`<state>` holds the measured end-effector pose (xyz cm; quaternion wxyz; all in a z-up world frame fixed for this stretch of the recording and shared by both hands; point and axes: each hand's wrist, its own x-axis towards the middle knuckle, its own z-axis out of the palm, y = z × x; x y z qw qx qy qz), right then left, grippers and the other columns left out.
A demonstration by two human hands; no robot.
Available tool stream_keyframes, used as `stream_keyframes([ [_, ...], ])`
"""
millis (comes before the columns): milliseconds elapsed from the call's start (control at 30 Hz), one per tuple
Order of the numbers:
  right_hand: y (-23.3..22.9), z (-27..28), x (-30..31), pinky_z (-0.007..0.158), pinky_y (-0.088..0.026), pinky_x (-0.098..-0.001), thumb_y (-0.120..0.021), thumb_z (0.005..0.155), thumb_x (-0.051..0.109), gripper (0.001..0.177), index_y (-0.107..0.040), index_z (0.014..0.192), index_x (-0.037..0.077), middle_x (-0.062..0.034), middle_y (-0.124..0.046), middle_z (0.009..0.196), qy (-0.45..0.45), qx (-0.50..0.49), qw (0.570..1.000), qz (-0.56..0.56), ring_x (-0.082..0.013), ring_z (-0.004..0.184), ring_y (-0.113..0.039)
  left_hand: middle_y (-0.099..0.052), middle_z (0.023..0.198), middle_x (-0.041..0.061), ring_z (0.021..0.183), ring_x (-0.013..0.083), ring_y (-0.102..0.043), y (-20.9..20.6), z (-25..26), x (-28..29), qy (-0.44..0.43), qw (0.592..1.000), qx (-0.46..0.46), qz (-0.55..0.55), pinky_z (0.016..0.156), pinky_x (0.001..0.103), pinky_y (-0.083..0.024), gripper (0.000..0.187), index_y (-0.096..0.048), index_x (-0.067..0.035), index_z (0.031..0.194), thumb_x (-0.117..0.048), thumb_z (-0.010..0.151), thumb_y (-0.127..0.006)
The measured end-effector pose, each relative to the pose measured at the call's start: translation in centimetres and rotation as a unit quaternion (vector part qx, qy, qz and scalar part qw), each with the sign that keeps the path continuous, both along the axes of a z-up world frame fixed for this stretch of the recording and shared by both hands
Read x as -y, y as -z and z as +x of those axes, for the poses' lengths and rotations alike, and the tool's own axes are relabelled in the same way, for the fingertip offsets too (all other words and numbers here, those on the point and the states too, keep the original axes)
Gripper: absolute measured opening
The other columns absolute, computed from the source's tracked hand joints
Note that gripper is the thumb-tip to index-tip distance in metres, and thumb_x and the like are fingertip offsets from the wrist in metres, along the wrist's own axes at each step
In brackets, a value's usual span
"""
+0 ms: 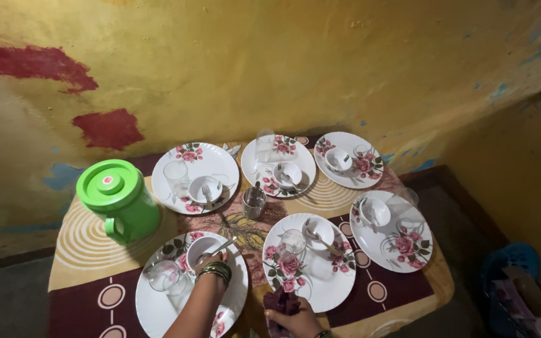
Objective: The person wipes individual plates, bowls, cups, and glasses with a cloth, handling each item one at a time and placing them back on the table.
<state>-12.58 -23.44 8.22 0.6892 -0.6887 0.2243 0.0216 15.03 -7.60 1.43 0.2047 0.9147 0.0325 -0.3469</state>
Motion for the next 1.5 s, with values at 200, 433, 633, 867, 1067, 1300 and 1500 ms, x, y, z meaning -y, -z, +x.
stream_keyframes([
  [200,-0.7,-0.1,0.1,0.085,-0.06,-0.0297,-0.092,0.075,0.017,0.038,-0.076,0.108,0.004,-0.0021,-0.08,0.096,0.012,-0.035,0.999,0.02,-0.0106,0.088,-0.074,-0.071,0.123,0.014,0.114,0.0295,-0.07,-0.1,-0.3,-0.7,-0.1,0.993,-0.038,-0.055,0.097,0.042,-0.056,0.045,-0.071,-0.011,0.123,-0.044,0.107,-0.046],
  [433,-4.6,0.6,-0.9,0.084,-0.06,-0.029,-0.09,0.076,0.014,0.037,-0.077,0.109,0.005,-0.003,-0.081,0.099,0.029,0.01,0.998,0.059,-0.012,0.089,-0.074,-0.073,0.117,0.021,0.101,0.0366,-0.075,-1.9,-6.6,1.8,-0.473,0.721,-0.035,-0.506,0.089,0.05,-0.061,0.041,-0.066,-0.003,0.123,-0.029,0.091,-0.063],
  [633,-8.9,4.0,-0.2,0.078,-0.064,-0.0323,-0.085,0.073,0.01,0.039,-0.075,0.111,0.008,-0.0042,-0.081,0.099,0.11,-0.012,0.991,0.071,-0.0153,0.088,-0.077,-0.051,0.154,0.003,0.132,0.0255,-0.049,-14.7,-13.1,0.2,-0.104,0.76,-0.333,-0.548,0.087,0.056,-0.049,0.079,-0.041,-0.03,0.165,-0.058,0.093,-0.059],
  [867,-15.8,9.7,-0.6,0.078,-0.056,-0.029,-0.067,0.098,0.034,0.042,-0.071,0.123,0.0,-0.0109,-0.074,0.106,0.013,0.045,0.994,0.098,-0.0142,0.086,-0.069,-0.062,0.137,0.007,0.119,0.0256,-0.065,-18.0,-10.1,0.7,-0.102,0.737,-0.196,-0.639,0.091,0.044,-0.06,0.088,-0.032,-0.028,0.151,-0.007,0.079,-0.077],
  [1067,-18.4,12.5,2.9,0.083,-0.055,-0.0223,-0.046,0.103,0.045,0.05,-0.06,0.139,0.013,0.0022,-0.07,0.125,-0.11,0.054,0.992,-0.025,-0.0059,0.096,-0.067,-0.065,0.131,0.01,0.117,0.0212,-0.064,-14.1,-7.2,0.5,-0.174,0.655,-0.129,-0.724,0.096,0.035,-0.054,0.058,-0.046,-0.008,0.147,0.004,0.091,-0.057],
  [1300,-7.5,18.7,19.9,0.064,-0.059,-0.0267,-0.071,0.092,0.026,0.035,-0.074,0.121,0.006,-0.0045,-0.076,0.101,0.096,0.004,0.993,-0.068,-0.0114,0.074,-0.068,-0.063,0.14,0.019,0.128,0.0285,-0.062,-11.8,-6.4,-0.4,-0.16,0.64,-0.057,-0.749,0.111,0.039,-0.044,0.058,-0.047,-0.001,0.147,0.0,0.089,-0.055],
  [1500,-3.1,25.4,27.2,0.059,-0.062,-0.0297,-0.076,0.088,0.021,0.032,-0.076,0.114,0.002,-0.0088,-0.077,0.091,0.165,-0.082,0.979,-0.083,-0.0154,0.07,-0.072,-0.06,0.145,0.017,0.132,0.0315,-0.059,-10.3,-5.2,0.5,-0.178,0.621,-0.05,-0.762,0.11,0.041,-0.045,0.06,-0.047,0.0,0.145,0.002,0.086,-0.057],
])
